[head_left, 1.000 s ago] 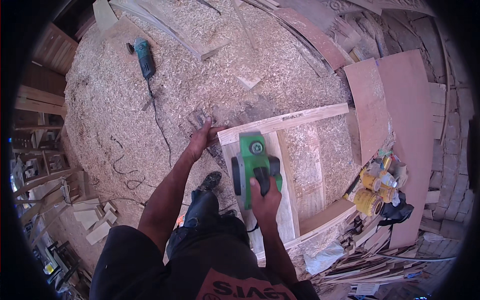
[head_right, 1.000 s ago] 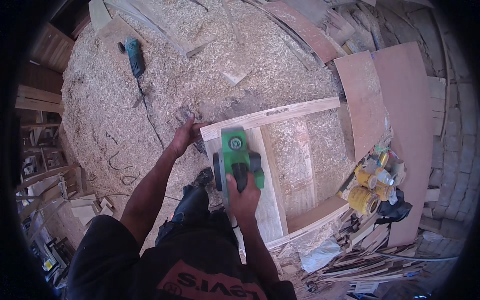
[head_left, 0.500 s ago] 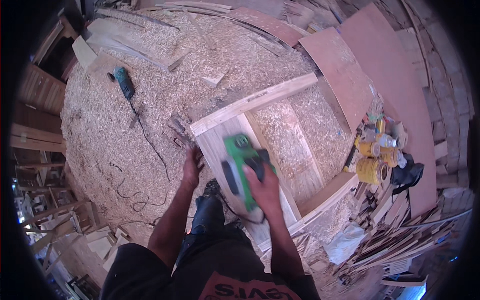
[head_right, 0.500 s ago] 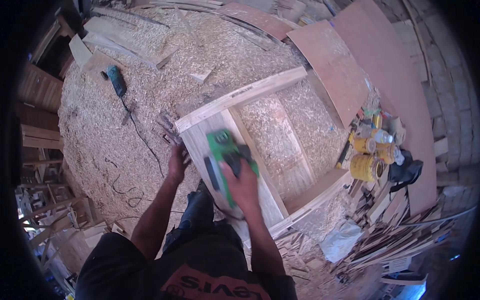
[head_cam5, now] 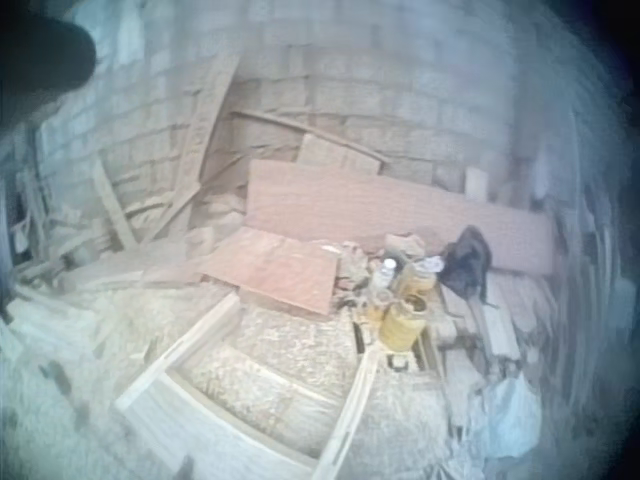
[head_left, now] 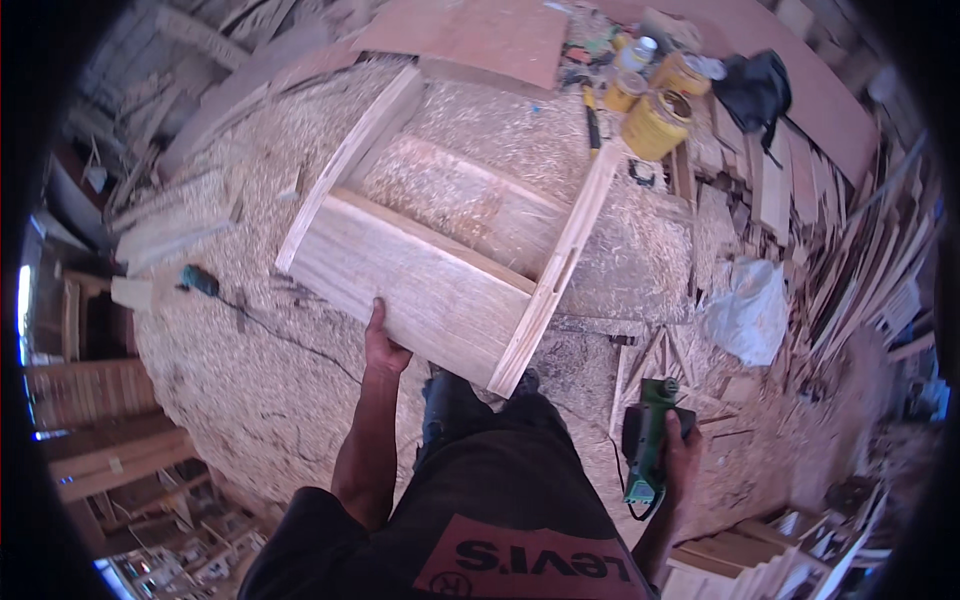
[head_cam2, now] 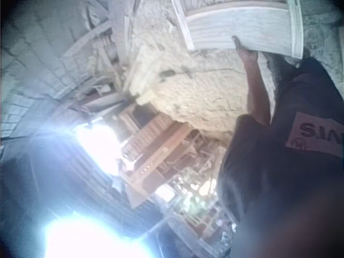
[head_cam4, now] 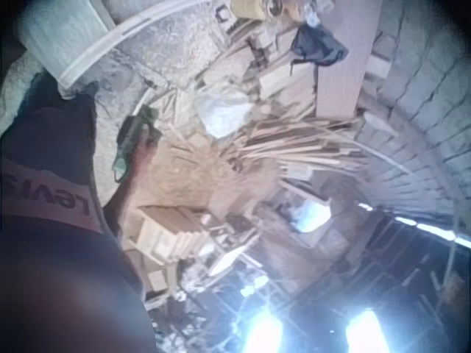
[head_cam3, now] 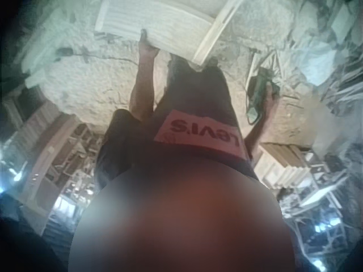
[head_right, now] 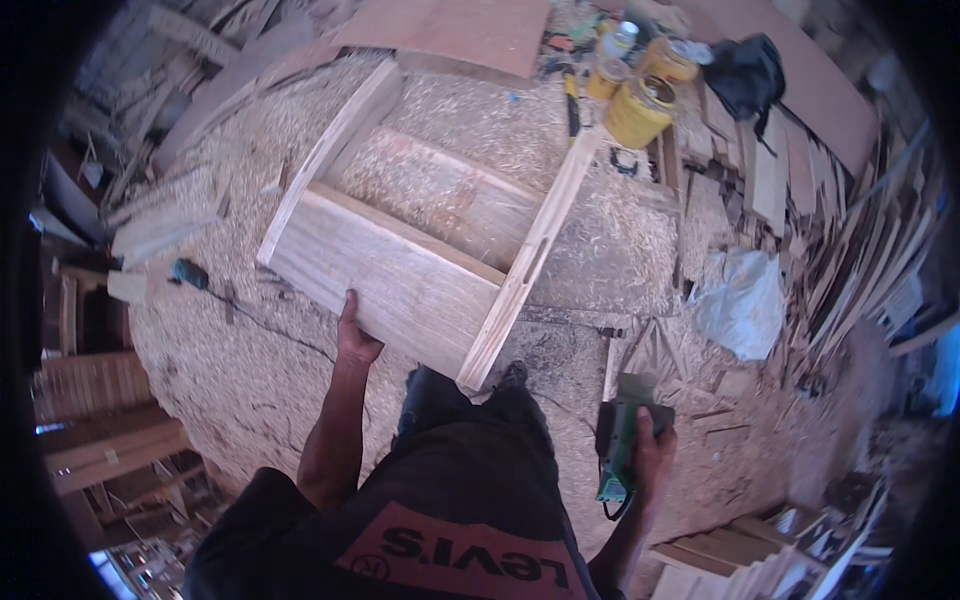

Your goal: Assembling a wooden structure using a hammer and smoothing surfaces with an electric planer.

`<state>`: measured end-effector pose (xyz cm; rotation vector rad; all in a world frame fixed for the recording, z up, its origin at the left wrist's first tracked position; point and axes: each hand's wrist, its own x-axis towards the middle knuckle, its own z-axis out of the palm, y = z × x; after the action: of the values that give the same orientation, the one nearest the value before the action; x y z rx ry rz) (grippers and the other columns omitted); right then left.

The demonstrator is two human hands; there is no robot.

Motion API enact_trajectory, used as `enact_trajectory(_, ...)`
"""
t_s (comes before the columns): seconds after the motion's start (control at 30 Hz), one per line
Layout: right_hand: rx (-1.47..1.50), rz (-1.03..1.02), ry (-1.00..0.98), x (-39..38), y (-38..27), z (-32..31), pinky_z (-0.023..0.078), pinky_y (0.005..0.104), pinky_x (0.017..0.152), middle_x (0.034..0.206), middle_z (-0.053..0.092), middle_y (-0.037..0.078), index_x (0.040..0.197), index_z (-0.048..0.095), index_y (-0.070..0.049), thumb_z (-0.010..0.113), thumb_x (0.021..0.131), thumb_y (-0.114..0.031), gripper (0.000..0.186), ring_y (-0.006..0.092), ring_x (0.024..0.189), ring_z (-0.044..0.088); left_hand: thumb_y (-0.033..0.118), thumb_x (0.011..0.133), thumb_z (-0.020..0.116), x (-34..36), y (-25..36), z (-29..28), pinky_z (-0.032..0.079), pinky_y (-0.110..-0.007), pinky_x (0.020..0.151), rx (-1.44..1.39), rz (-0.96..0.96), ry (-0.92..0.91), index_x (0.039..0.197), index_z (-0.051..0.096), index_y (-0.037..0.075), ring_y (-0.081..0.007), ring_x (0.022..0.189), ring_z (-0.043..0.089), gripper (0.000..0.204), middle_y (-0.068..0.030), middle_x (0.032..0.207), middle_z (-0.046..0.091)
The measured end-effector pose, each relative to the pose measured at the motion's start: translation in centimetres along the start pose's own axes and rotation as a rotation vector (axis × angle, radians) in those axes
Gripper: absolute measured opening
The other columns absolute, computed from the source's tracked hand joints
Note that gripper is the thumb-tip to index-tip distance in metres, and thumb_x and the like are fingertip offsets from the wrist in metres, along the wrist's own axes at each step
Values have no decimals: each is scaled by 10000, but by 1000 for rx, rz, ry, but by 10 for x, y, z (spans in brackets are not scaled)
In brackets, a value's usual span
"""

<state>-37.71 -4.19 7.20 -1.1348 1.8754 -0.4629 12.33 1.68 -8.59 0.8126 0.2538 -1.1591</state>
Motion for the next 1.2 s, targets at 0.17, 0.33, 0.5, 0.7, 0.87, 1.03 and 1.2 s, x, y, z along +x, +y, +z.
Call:
enact_trajectory(0.17, 149, -3, 190, 25, 62, -22, 501, 361, 738, 937, 691, 139, 1179, 657, 59, 655, 957, -436, 543, 197, 798, 605, 436, 986, 614, -43, -2, 45, 378, -497, 1161, 44, 45, 64, 1445, 484, 79, -303, 1335, 515, 597, -105, 1440, 562)
enact_trajectory(0.33, 214, -10, 191, 64, 96, -11, 490, 352, 704, 903, 680, 116, 1150, 673, 58, 652, 954, -458, 552, 183, 776, 591, 309, 966, 667, -91, 13, 92, 436, -475, 1125, 165, 127, 25, 1370, 543, 72, -285, 1273, 576, 484, -82, 1360, 623)
enact_trajectory(0.5, 406, -169, 205, 79, 54, 18, 461, 330, 643, 816, 640, 78, 1070, 690, 60, 665, 939, -489, 565, 159, 707, 550, 129, 943, 665, -135, 36, 154, 559, -446, 1004, 305, 201, 57, 1279, 570, 36, -272, 1187, 639, 362, -113, 1271, 648)
enact_trajectory(0.7, 465, -338, 185, 141, 45, 70, 402, 283, 491, 692, 552, 9, 963, 638, -3, 694, 928, -465, 466, 97, 559, 505, 124, 942, 654, -142, 32, 204, 596, -445, 967, 460, 246, -16, 1226, 562, -17, -304, 1138, 667, 330, -172, 1238, 642)
enact_trajectory(0.87, 451, -242, 25, 135, -13, 72, 367, 267, 432, 658, 540, -3, 956, 631, -18, 694, 949, -408, 395, 81, 492, 474, 134, 952, 643, -144, 28, 219, 601, -443, 959, 472, 266, 22, 1231, 556, -38, -310, 1125, 673, 339, -185, 1231, 641)
enact_trajectory(1.03, 450, -188, -7, 156, -29, 83, 363, 266, 429, 622, 526, -5, 899, 636, -29, 695, 951, -426, 405, 76, 489, 471, 131, 935, 649, -144, 34, 226, 599, -444, 960, 481, 288, 56, 1264, 529, -46, -317, 1123, 673, 392, -188, 1224, 640)
enact_trajectory(1.2, 382, -425, 285, 225, -4, 124, 361, 274, 412, 588, 510, -4, 829, 621, -39, 705, 944, -440, 425, 89, 460, 462, 167, 924, 640, -141, 41, 255, 611, -447, 934, 488, 326, -8, 1284, 492, -58, -330, 1089, 687, 449, -211, 1211, 637)
